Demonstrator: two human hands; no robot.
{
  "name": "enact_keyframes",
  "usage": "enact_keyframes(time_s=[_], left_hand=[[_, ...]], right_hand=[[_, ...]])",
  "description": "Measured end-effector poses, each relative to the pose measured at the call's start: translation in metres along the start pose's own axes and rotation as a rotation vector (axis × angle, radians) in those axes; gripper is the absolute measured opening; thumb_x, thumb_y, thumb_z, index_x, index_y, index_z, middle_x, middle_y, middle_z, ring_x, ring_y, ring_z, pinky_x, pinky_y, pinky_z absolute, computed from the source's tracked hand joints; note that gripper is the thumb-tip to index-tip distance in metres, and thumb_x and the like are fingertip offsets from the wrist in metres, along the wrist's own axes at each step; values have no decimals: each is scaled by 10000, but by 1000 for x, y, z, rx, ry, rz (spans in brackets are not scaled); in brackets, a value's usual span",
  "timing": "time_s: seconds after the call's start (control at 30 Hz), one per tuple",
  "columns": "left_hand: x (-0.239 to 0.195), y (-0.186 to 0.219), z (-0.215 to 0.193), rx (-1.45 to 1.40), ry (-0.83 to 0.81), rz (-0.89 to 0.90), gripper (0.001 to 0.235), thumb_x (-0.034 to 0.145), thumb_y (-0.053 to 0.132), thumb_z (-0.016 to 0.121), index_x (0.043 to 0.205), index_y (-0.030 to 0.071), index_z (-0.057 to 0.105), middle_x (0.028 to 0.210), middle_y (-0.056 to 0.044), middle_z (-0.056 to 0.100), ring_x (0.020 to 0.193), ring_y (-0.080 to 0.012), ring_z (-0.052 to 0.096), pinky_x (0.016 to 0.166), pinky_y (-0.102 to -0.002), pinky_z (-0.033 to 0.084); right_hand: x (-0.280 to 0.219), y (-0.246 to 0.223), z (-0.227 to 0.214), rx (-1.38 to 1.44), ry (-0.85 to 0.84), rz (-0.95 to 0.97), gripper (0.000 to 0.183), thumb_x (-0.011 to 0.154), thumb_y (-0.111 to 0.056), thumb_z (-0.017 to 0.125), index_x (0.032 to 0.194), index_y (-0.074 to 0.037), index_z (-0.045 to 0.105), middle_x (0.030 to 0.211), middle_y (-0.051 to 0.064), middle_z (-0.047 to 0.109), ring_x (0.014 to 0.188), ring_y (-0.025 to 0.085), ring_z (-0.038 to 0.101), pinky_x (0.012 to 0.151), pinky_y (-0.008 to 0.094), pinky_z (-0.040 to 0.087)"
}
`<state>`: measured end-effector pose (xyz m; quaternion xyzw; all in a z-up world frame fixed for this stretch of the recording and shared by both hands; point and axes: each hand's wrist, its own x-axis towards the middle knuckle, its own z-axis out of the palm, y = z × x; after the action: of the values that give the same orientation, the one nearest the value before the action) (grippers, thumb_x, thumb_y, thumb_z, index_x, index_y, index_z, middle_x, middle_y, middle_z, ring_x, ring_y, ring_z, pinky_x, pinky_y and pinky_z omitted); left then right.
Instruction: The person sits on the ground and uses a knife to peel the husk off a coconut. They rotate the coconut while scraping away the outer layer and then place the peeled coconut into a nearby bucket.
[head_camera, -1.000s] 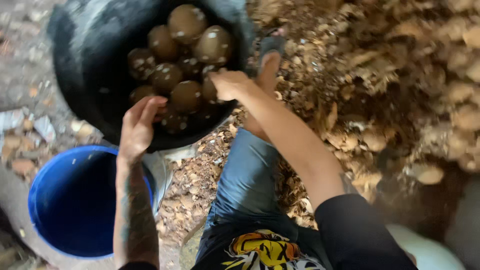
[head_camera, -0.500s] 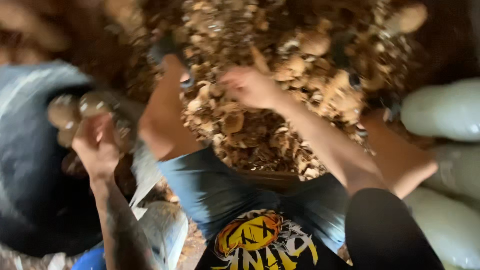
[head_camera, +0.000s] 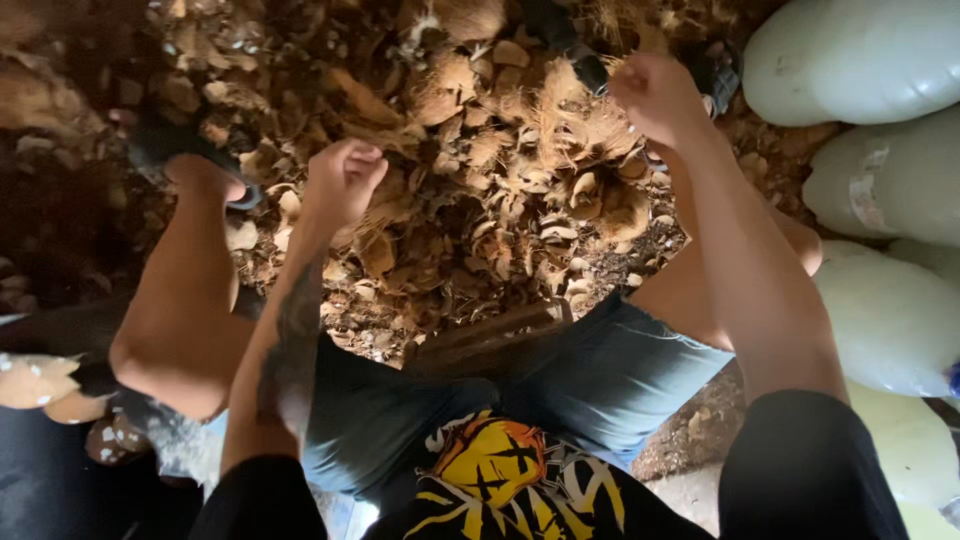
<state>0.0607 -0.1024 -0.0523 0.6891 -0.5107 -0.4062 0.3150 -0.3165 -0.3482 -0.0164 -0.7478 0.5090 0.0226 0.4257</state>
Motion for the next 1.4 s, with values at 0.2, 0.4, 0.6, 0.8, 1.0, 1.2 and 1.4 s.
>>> enact_keyframes(time_s=[0.2,0.4,0.6,0.8,1.0,1.2,1.4], left_hand=[[99,-7,-1,-33,-64,-456,283,1129,57,522,998,80,772,806,-63,703,453,-46,438,338,-221,315],[202,-46,7,-21,73,-332,297,1045,286,662,1222,73,770,1288,-159,741,1199,-354,702,963,-535,589],[283,-53,27,-118,91,-457,533,961,405,663,1366,58,663,1309,-137,700,1169,-289,677,941,-415,549],[308,-58,59,-266,-87,-851,561,1060,228,517,1584,50,427,1643,-166,476,1511,-325,460,1293,-487,361],[302,-75,76,-898,294,-427,559,1058,295,599,1489,-2,401,1505,-170,509,1466,-323,493,1229,-448,429],[283,-96,81,-563,353,-635,618,844,443,970,1242,185,574,1341,-139,589,1314,-346,586,1137,-601,502],[236,-78,38,-678,417,-708,761,813,538,980,1335,262,499,1540,-104,439,1467,-421,435,1171,-818,356]], right_hand=[[58,-8,-9,-45,-34,-112,339,1134,-135,548,1470,-93,522,1486,201,499,1332,456,505,1097,738,446],[108,9,9,-246,11,-114,297,1058,-159,657,1321,-62,558,1197,187,606,973,360,631,750,485,475],[130,4,23,-249,-220,202,576,1065,-260,596,1580,-50,446,1501,231,514,1230,419,599,963,588,535],[132,38,39,-354,-297,257,369,1083,-362,525,1239,-30,568,767,122,590,573,268,519,485,417,351],[125,42,52,-278,-219,215,628,988,-459,658,1368,40,686,1271,355,706,1221,562,643,1000,628,507],[120,6,42,-332,-263,267,626,954,-499,597,1342,-19,704,1259,337,713,1238,519,649,1011,574,536],[131,30,63,-235,-120,288,500,936,-470,691,1055,10,765,980,284,761,965,511,740,820,573,568]])
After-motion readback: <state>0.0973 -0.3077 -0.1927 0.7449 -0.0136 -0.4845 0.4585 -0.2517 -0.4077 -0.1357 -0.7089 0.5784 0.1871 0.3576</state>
